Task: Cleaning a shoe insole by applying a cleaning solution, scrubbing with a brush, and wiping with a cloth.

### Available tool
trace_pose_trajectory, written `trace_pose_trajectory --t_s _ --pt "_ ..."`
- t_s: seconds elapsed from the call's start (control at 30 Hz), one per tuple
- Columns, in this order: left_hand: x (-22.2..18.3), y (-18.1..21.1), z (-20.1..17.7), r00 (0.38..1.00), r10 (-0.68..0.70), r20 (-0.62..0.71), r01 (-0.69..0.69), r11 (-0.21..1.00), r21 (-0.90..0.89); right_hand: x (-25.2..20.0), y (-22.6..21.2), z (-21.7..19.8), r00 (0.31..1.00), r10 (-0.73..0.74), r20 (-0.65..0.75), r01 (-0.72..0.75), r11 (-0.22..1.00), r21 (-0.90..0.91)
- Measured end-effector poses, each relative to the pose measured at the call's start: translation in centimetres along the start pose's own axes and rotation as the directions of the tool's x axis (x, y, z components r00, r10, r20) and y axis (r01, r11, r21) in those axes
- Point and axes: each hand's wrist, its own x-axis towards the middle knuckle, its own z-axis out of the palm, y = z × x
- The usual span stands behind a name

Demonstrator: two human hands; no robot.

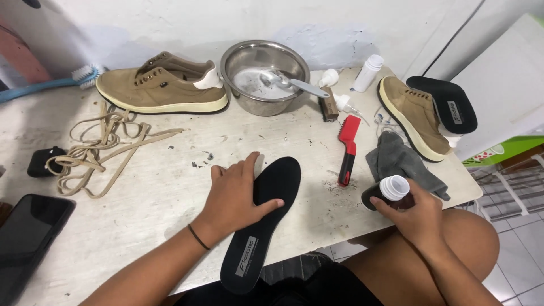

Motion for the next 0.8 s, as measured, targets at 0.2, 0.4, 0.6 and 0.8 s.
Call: trace_pose_trajectory --t_s 0.2,0.4,0.6,0.8 --pt "0.8 -1.6 2.1 0.999 -0.039 -0.03 0.033 0.981 -0.192 -0.2 -0.8 -0.1 0.994 -0.061 -0.094 0.062 0.998 0.0" --pt "2.3 -4.8 3.9 0.968 -0.107 -0.228 0.01 0.921 -0.389 0.4 0.5 0.9 0.995 -0.1 0.003 0.099 0.991 -0.089" --pt "2.7 -7.3 1.7 0.906 -0.197 -0.376 0.061 0.937 -0.343 1.7 0.0 -0.5 0.984 0.079 0.159 -0.046 0.978 -0.203" --pt "2.6 -6.4 0.8 0.887 -0.244 -0.392 0.133 0.948 -0.29 8.3 -6.5 -8.4 0.854 0.25 0.457 -0.244 0.967 -0.073"
